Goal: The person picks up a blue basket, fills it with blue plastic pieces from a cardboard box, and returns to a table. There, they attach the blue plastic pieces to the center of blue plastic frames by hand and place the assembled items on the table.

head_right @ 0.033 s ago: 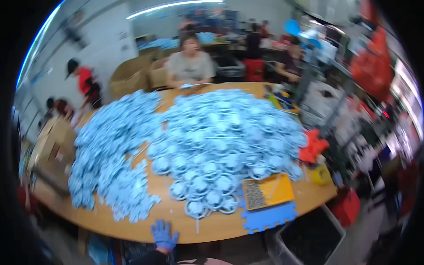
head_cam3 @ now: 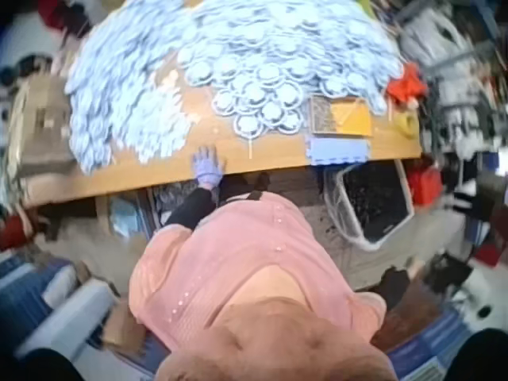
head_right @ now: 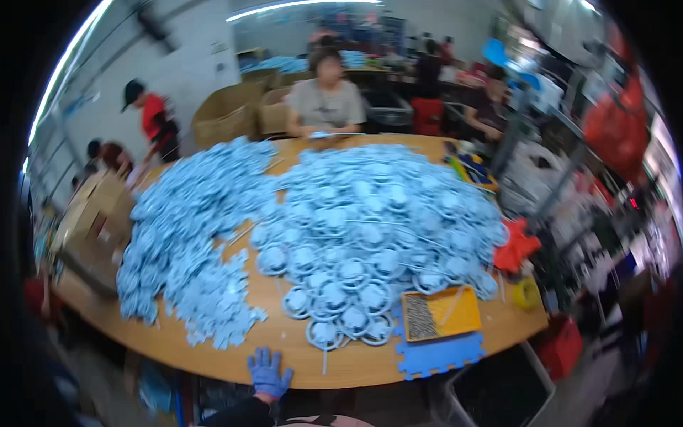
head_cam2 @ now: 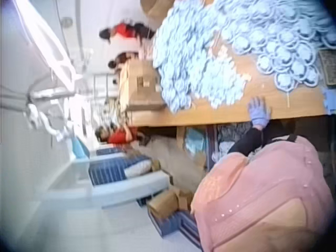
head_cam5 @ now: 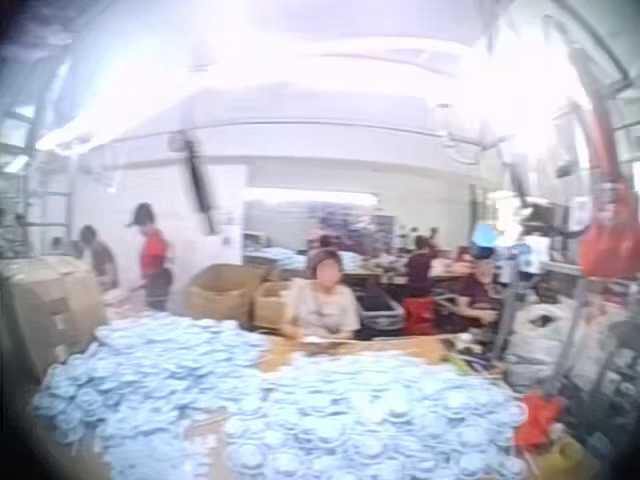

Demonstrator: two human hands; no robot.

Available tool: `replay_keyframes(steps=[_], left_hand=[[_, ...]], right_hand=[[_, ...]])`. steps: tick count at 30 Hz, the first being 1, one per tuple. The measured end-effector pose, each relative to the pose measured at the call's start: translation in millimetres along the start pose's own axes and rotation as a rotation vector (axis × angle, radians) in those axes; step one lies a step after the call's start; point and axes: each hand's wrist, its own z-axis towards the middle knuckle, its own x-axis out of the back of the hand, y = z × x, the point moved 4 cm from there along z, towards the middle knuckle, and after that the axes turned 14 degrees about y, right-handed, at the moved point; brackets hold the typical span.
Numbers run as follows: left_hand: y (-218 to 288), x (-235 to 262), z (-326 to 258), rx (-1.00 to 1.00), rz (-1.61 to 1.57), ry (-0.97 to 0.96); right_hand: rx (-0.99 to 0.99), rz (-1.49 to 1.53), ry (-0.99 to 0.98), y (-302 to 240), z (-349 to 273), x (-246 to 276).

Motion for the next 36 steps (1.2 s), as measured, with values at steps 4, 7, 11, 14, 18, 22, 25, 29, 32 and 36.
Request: replay_keyframes(steps=[4,7,11,14,18,22,25,29,32,36], left_hand=[[-6.8,1.6,-16.5,0.040,0.004,-0.006],[-6.1,5.9,-7.2,0.062,-0.068,-0.021],[-12.4,7.2,3.2,0.036,-0.104,-0.078],[-23.0,11.7,10.7,0.031,-0.158,-0.138],[-47.2,12.3,14.3,0.040,-0.229,-0.106],[-75.3,22.1,26.1,0.146,-0.447,-0.198],[-105.9,27.0,40.1,0.276,-0.575,-0.172],[-166.8,47.8,71.6,0.396,-0.636,0.074],[-240.5,34.4,84.5,0.618,-0.740,0.281],[-316.9,42.2,109.0,0.781,-0.666,0.433]], right_hand=[[-0.116,-0.081,-0.215,100.8,-10.4,-48.4],[0.048,-0.186,-0.548,121.3,-18.1,-138.8],[0.748,-0.191,-0.829,-26.3,-126.1,-254.8],[0.930,-0.247,-0.905,-141.4,-224.3,-284.6],[1.103,-0.219,-0.993,-241.8,-316.6,-301.7],[1.219,-0.092,-1.063,-273.8,-358.4,-334.4],[1.282,-0.137,-1.089,-290.7,-381.8,-353.3],[1.273,-0.156,-1.149,-325.1,-413.8,-375.1],[1.330,-0.120,-1.128,-362.3,-437.5,-410.8],[1.590,0.041,-0.941,-448.4,-469.2,-462.1]])
